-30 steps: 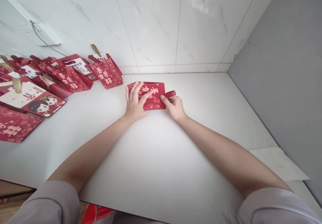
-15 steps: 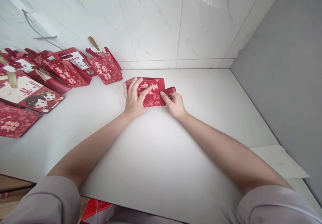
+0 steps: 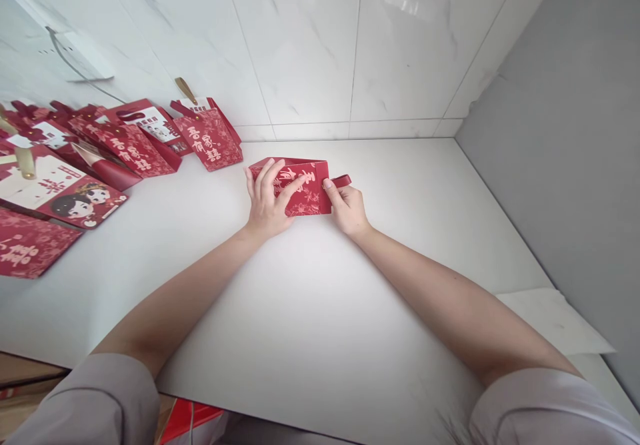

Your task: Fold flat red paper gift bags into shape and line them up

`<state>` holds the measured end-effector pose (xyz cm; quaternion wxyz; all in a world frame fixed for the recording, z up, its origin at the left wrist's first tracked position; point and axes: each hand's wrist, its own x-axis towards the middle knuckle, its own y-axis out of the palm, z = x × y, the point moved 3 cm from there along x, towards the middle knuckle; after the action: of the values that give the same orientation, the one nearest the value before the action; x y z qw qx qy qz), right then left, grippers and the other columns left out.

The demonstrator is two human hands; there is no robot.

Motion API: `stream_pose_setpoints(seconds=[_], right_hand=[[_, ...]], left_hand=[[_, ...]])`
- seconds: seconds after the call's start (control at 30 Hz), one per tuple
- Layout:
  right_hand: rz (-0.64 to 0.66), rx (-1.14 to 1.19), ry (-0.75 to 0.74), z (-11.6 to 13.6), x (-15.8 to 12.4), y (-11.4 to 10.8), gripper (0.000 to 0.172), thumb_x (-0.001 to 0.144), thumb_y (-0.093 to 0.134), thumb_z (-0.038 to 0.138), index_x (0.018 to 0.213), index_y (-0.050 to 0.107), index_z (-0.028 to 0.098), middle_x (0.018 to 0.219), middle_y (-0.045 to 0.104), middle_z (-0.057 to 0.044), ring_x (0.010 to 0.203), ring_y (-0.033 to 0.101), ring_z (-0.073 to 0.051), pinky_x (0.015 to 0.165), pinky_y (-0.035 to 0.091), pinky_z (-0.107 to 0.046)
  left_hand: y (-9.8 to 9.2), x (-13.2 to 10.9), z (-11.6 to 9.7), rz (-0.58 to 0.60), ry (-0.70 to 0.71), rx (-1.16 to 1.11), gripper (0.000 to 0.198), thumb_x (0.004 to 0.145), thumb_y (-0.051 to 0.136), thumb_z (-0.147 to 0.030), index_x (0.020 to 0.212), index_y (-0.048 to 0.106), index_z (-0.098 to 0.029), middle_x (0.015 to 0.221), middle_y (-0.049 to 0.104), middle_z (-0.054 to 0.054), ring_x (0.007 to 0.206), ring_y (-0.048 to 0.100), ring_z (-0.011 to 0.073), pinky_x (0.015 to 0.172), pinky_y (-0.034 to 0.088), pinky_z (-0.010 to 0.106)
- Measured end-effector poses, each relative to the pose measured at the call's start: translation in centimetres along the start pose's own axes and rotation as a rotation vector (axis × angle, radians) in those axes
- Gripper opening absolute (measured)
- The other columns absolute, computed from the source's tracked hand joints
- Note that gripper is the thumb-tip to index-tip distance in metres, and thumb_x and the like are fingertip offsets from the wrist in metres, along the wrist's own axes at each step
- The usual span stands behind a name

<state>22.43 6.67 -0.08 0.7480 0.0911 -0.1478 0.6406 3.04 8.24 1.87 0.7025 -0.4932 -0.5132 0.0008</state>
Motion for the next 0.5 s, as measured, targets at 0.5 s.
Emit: stream_pose_setpoints(seconds=[0.5], right_hand=[[0.010,0.005,-0.001,-0.14,0.14,0.05,0.055,0.091,0.054,0.067,0.061,0.055,0.020,0.065,0.058,-0.001,0.063,0.053,-0.016,0.061,0.045,-0.029]], left_hand=[[-0.18,0.16,-0.07,0.007,-0.004,-0.020,0.058,0.084,0.069,-0.038,0.140,0.056,-0.032,0.156,0.042,0.011,0.150,0.032,0.0391,0.124,-0.001,0.065]])
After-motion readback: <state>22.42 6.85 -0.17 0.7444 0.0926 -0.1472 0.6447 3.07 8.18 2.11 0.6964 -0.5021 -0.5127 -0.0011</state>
